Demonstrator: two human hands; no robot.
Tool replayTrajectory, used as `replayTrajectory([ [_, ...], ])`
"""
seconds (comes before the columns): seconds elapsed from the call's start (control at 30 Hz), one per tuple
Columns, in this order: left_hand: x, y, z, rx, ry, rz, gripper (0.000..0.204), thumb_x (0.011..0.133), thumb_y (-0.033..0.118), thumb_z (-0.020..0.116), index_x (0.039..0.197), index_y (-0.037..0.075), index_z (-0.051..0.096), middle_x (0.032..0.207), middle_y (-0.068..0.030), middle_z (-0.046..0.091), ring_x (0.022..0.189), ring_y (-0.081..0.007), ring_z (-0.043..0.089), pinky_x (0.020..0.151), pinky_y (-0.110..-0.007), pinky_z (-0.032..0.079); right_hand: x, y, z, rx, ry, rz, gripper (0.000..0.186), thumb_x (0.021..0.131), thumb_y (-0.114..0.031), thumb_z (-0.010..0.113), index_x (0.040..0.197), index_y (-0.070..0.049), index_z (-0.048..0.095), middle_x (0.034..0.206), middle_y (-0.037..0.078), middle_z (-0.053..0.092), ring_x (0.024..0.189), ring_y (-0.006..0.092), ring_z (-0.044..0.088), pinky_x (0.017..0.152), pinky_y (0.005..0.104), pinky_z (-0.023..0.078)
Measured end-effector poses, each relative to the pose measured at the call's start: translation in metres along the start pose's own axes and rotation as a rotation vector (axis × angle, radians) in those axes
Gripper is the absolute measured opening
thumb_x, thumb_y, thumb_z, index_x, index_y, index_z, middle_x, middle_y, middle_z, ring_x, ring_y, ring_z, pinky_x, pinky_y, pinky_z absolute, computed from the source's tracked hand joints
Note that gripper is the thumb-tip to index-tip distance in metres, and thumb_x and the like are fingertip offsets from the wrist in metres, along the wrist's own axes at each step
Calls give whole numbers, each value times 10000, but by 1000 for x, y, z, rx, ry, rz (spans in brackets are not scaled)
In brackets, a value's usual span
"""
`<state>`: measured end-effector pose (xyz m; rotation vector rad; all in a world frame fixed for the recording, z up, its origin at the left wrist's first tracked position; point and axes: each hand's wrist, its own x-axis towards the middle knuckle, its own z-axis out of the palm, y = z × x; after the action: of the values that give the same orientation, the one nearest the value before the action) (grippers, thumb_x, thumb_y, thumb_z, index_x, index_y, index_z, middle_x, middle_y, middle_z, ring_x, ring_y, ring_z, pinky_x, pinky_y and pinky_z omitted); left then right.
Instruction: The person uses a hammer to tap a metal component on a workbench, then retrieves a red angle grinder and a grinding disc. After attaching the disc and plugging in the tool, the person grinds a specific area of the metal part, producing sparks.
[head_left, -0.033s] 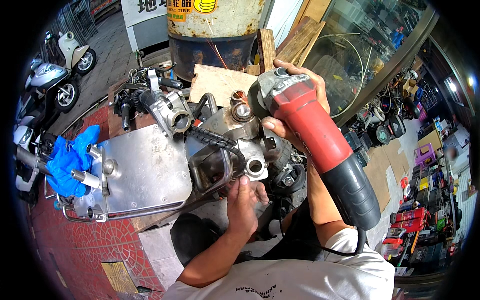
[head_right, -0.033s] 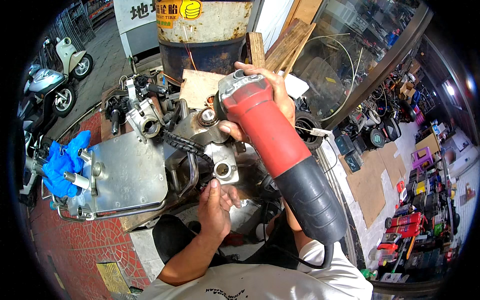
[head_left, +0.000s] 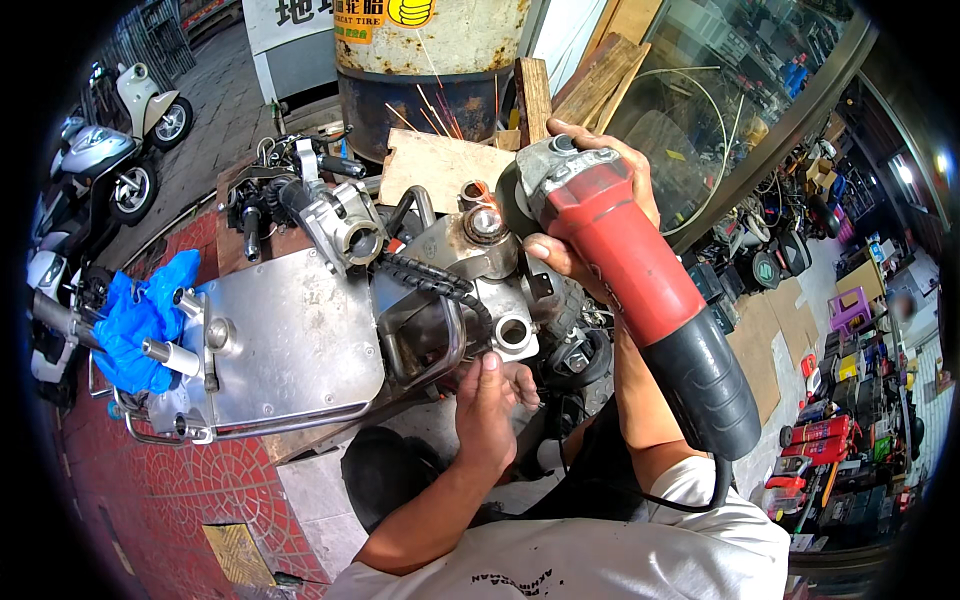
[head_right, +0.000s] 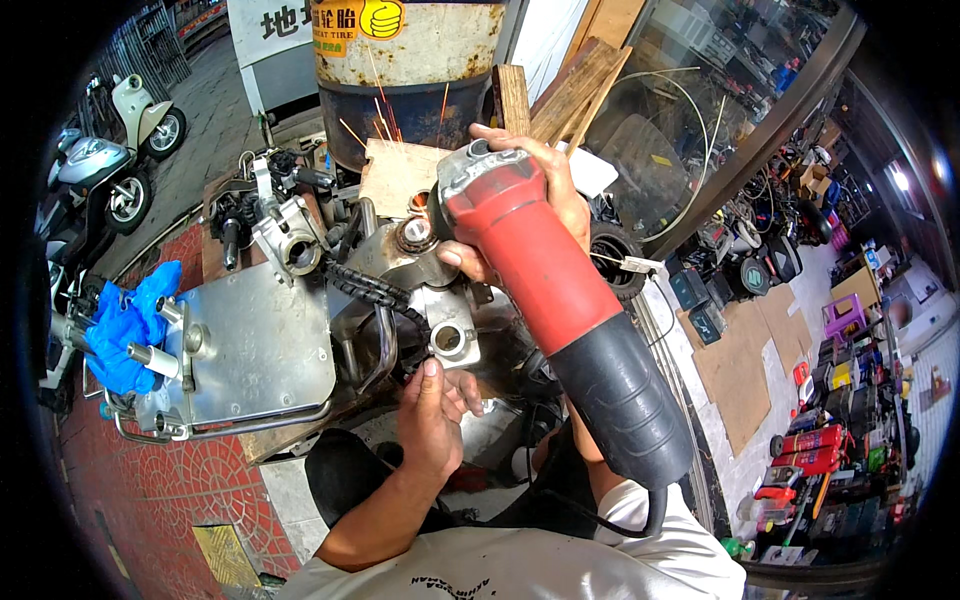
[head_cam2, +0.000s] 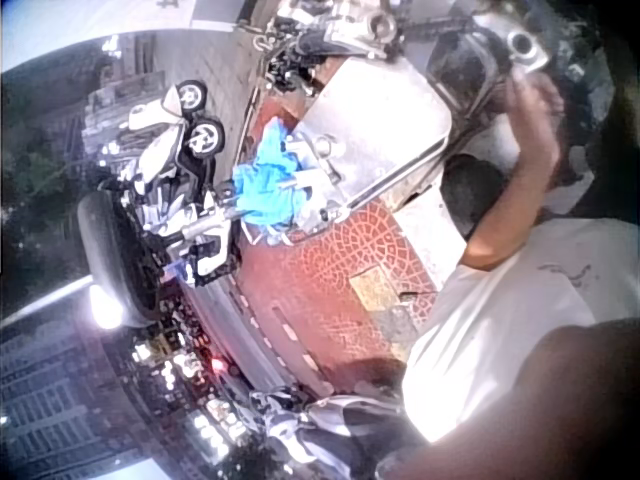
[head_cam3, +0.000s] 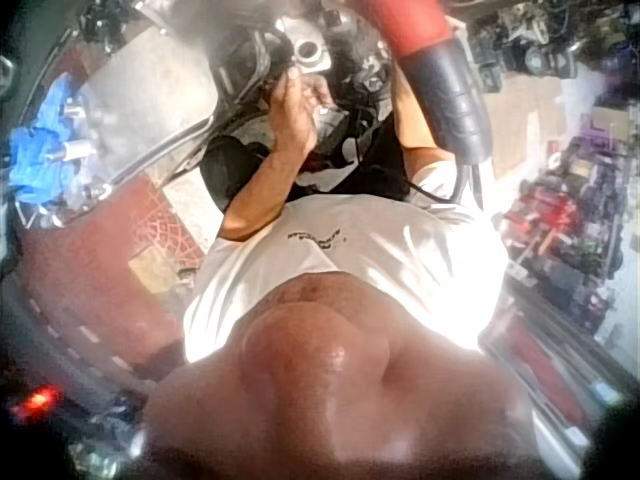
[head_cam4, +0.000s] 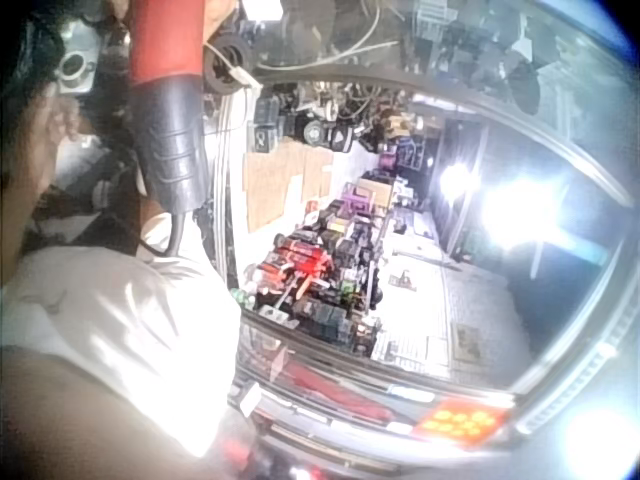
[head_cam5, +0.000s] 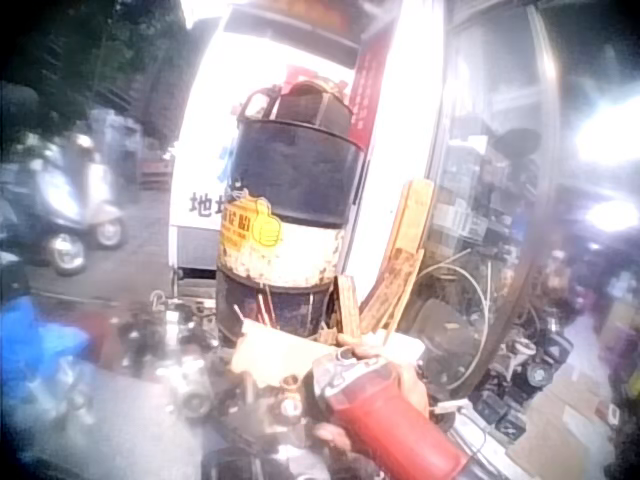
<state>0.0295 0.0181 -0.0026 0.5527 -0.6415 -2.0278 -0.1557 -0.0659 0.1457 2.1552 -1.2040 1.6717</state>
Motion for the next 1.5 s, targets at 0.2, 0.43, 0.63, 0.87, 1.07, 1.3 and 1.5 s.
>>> replayTrajectory([
  [0.2, 0, -1, 4, 16, -45, -43, 356, 1119, 379, 447, 1083, 57, 592, 891, -108, 677, 775, -184, 604, 715, -344, 484, 1, 0, -3, -25, -4, -21, 977, 620, -402, 1021, 1347, -30, 485, 1367, 198, 645, 1250, 287, 653, 1054, 395, 517],
  [0.43, 5, -9, 12, 85, -129, -46, 369, 1115, 364, 461, 1097, 30, 617, 912, -121, 693, 776, -181, 617, 724, -341, 491, 3, -4, -2, 14, -5, -23, 961, 625, -386, 1018, 1348, -34, 491, 1365, 199, 644, 1255, 286, 652, 1049, 392, 519],
  [0.63, 10, -17, 11, 139, -158, -2, 356, 1126, 357, 461, 1129, 41, 624, 913, -68, 705, 739, -101, 613, 684, -258, 497, 1, -2, 2, 13, 13, -42, 952, 628, -380, 1018, 1350, -31, 504, 1368, 202, 640, 1256, 287, 654, 1045, 384, 523],
  [0.87, 9, -17, 12, 161, -148, 17, 347, 1132, 342, 459, 1137, 41, 632, 907, -60, 704, 731, -90, 603, 674, -243, 488, 1, -1, -1, 11, 10, -6, 965, 621, -397, 1019, 1339, -28, 491, 1368, 202, 644, 1267, 293, 648, 1056, 391, 519],
  [1.07, 11, -18, 10, 167, -161, 28, 352, 1129, 347, 466, 1100, 38, 633, 900, -71, 703, 736, -101, 610, 680, -254, 491, 2, 0, -3, -42, 2, -27, 978, 618, -412, 1018, 1342, -33, 482, 1364, 187, 654, 1241, 280, 663, 1043, 392, 531],
  [1.3, 12, -18, 13, 190, -132, 26, 370, 1118, 369, 491, 1048, 34, 634, 889, -91, 704, 728, -118, 630, 672, -262, 501, 1, 2, -1, -21, 2, -4, 982, 620, -413, 1017, 1348, -33, 478, 1371, 182, 654, 1228, 272, 669, 1040, 386, 532],
  [1.5, 20, -29, 17, 220, -153, 70, 372, 1118, 378, 501, 1110, 37, 650, 862, -41, 687, 706, -85, 595, 641, -240, 475, 2, -1, -3, -44, -7, -31, 978, 618, -400, 1019, 1349, -34, 482, 1371, 195, 649, 1249, 278, 659, 1049, 386, 524],
])
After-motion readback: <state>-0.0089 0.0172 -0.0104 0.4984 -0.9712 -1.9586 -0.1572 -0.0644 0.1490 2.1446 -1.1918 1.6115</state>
